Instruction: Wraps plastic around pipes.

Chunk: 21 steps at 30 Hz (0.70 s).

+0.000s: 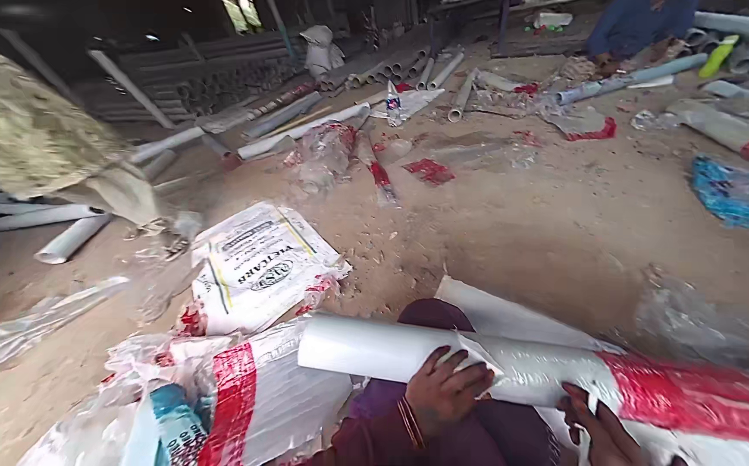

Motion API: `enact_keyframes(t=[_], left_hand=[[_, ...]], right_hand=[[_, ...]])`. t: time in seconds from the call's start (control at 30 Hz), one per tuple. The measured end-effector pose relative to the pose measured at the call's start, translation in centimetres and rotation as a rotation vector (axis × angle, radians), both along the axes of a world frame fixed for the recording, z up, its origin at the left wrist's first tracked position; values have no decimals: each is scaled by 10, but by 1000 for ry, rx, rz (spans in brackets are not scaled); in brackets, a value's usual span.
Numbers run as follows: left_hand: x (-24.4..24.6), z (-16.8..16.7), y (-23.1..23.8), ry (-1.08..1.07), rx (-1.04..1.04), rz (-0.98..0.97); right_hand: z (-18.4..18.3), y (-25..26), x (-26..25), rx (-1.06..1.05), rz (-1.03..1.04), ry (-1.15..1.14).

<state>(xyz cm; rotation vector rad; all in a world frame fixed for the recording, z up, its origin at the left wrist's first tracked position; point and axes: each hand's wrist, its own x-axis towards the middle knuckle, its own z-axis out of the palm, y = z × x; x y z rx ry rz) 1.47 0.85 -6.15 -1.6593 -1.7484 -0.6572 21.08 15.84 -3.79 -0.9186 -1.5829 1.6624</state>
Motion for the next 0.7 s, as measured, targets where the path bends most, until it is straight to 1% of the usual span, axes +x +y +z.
enact_keyframes(t=[0.1,0.17,0.27,0.3,0.37,0.47,0.53,0.6,0.7], left_hand=[[2,-2,9,-61,49,15],[10,-5,17,-149,75,47],[13,-2,28,-171,61,125],[11,-1,30,-175,62,139],[11,3,31,-208,49,150],[13,3,34,-265,78,126],[11,-4,36,-216,141,101],[8,-11,34,-172,158,61],[4,-14,30,-120,138,21]], right_hand=[[1,-2,13,169,-79,-105],[1,-4,20,233,-105,-134],[-3,-6,22,296,-168,-167],[-5,-7,20,349,-177,-172],[-4,-6,14,505,-179,-217],[2,-7,0,825,-182,-385],[5,-5,-10,1018,-145,-493],[5,-4,-18,1147,-117,-582],[2,-3,-26,1287,-98,-695]])
